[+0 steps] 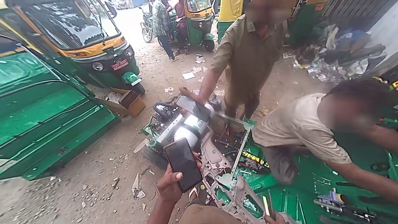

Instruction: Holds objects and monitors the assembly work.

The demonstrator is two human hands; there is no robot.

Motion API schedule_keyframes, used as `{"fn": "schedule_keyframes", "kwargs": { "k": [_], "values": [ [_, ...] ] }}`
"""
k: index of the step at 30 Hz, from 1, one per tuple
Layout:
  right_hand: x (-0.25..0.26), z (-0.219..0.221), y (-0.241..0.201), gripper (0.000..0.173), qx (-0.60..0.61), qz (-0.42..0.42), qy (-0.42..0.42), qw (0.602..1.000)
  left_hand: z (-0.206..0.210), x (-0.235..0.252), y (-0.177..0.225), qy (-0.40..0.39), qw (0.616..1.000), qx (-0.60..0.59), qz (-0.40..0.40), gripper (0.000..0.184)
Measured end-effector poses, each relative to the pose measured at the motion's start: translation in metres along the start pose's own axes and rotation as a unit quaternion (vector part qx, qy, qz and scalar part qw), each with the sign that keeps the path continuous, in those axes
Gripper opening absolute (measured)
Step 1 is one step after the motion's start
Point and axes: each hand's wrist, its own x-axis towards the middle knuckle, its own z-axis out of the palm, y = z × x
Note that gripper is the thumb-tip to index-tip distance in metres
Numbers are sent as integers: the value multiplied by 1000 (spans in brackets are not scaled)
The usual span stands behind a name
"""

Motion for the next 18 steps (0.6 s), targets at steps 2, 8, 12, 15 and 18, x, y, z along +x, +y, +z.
{"fn": "schedule_keyframes", "kwargs": {
  "k": [2,8,12,15,18],
  "values": [
    [-9,11,-65,19,27,-47,-8,999,6,-9,-8,11,1000,-9,4,70],
    [12,41,-160,24,154,-159,-53,974,7,-31,-18,49,997,-38,35,68],
    [20,72,-242,37,224,-213,-96,946,0,-14,-9,52,997,-30,48,64],
    [21,98,-299,30,223,-284,-142,922,-12,9,4,35,998,-5,52,64],
    [15,126,-359,24,214,-358,-171,892,-24,34,28,24,998,26,51,69]
  ]
}}
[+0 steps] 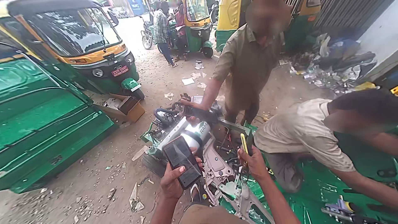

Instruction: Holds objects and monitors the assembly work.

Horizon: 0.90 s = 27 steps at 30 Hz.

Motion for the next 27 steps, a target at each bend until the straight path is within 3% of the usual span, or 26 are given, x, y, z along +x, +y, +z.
{"fn": "schedule_keyframes", "kwargs": {
  "k": [6,15,22,27],
  "values": [
    [81,40,-23,29,-7,-36,-4,999,-40,28,23,-19,999,29,7,78],
    [175,55,4,34,48,126,-5,991,-45,66,23,-4,999,36,34,80],
    [162,77,18,34,140,119,-36,982,-51,81,18,12,998,60,27,81],
    [145,70,21,38,88,70,-24,993,-59,88,11,4,999,45,19,69]
  ]
}}
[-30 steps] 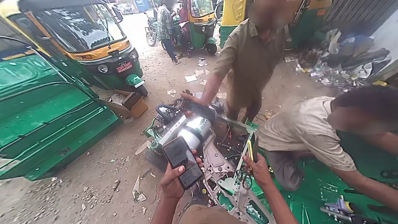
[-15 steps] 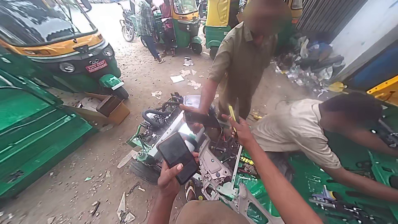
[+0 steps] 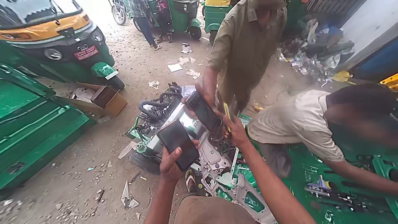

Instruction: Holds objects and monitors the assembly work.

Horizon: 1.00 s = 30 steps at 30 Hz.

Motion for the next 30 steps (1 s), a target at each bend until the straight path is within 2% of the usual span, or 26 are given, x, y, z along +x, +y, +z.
{"fn": "schedule_keyframes", "kwargs": {
  "k": [3,6,9,16,30],
  "values": [
    [-9,2,-7,36,-76,-65,30,995,-1,2,-1,-4,1000,5,-11,65],
    [-27,12,-16,36,-153,-151,53,975,-9,-5,4,13,999,26,-23,73],
    [-47,23,-19,31,-217,-190,64,955,-21,-18,10,26,998,46,-32,82],
    [-58,35,-10,41,-259,-213,66,940,-49,-61,18,74,993,51,-79,79],
    [-51,60,-1,38,-240,-199,-4,950,-57,-82,31,99,992,40,-71,75]
  ]
}}
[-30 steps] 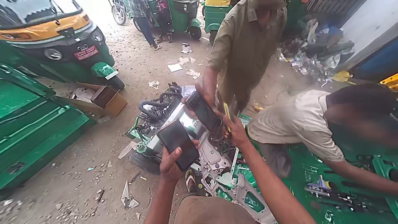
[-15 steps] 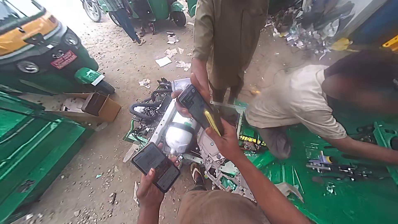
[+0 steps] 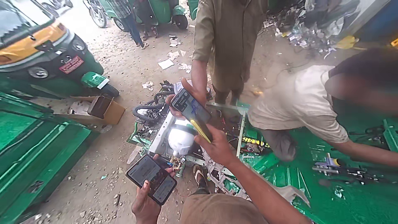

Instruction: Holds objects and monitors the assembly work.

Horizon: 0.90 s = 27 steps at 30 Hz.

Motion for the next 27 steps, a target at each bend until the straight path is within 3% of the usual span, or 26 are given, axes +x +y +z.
{"fn": "schedule_keyframes", "kwargs": {
  "k": [27],
  "values": [
    [33,22,-7,40,-3,-4,-30,1000,-12,-5,3,10,999,21,32,76]
  ]
}}
